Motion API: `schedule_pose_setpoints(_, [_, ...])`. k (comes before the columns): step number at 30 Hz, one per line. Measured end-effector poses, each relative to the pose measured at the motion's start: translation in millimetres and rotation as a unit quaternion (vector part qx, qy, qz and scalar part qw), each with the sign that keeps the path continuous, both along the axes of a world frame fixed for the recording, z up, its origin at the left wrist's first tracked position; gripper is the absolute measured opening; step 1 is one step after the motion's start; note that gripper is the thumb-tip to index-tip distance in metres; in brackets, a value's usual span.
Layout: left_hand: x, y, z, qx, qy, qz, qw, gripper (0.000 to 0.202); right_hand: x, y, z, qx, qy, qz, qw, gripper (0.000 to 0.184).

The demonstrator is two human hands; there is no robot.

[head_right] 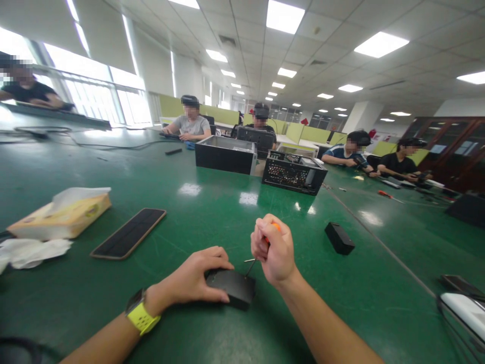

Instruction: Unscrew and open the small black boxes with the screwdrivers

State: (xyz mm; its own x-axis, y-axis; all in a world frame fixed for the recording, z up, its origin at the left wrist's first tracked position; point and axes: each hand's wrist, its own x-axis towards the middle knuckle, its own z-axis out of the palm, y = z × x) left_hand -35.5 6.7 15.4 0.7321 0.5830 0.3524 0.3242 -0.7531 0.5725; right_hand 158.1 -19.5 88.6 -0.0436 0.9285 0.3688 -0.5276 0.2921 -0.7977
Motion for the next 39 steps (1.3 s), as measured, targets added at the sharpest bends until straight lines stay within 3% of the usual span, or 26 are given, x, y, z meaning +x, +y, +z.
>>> schedule_pose_setpoints(10, [-2.4, 1.9, -1.0, 0.005, -0.003, -0.004, 1.0, 0.056, 0.3, -0.1, -3.3, 0.0, -0.036, 0.019, 0.999, 0.03])
schedule_pose_setpoints(13, [-4.2, 1.5, 2.9, -0.003, 0.006, 0.012, 1.0, 0.054, 3.5, 0.5, -0.7, 0.025, -0.123, -0.009, 0.992, 0.027])
schedule_pose_setpoints(15, [-4.7, 1.6, 4.2, -0.005, 0.01, 0.019, 1.0, 0.048, 8.7, 0.1, 4.8, 0.081, -0.257, -0.076, 0.96, 0.026])
schedule_pose_setpoints(17, [-5.1, 2.3, 4.1, -0.006, 0.01, 0.02, 1.0, 0.045, 16.0, -1.3, 13.1, 0.136, -0.399, -0.147, 0.895, 0.026])
schedule_pose_setpoints(20, [-6.0, 3.6, 3.3, -0.015, 0.009, 0.02, 1.0, 0.046, 29.2, -5.0, 27.2, 0.143, -0.514, -0.176, 0.827, 0.022])
schedule_pose_setpoints(23, [-7.1, 4.0, 4.1, -0.038, 0.011, 0.021, 0.999, 0.045, 43.7, -9.2, 38.4, 0.105, -0.554, -0.169, 0.809, 0.025])
schedule_pose_setpoints(29, [-8.5, 4.1, 5.6, -0.071, 0.017, 0.032, 0.997, 0.045, 62.8, -13.9, 47.3, 0.09, -0.569, -0.103, 0.811, 0.027])
schedule_pose_setpoints(35, [-7.0, 4.3, 3.0, -0.075, 0.02, 0.034, 0.996, 0.048, 52.6, -15.4, 46.4, 0.212, -0.631, -0.23, 0.71, 0.026])
schedule_pose_setpoints(39, [-6.8, 3.6, 1.1, -0.067, 0.02, 0.045, 0.996, 0.049, 53.9, -20.9, 54.7, 0.217, -0.637, -0.141, 0.726, 0.02])
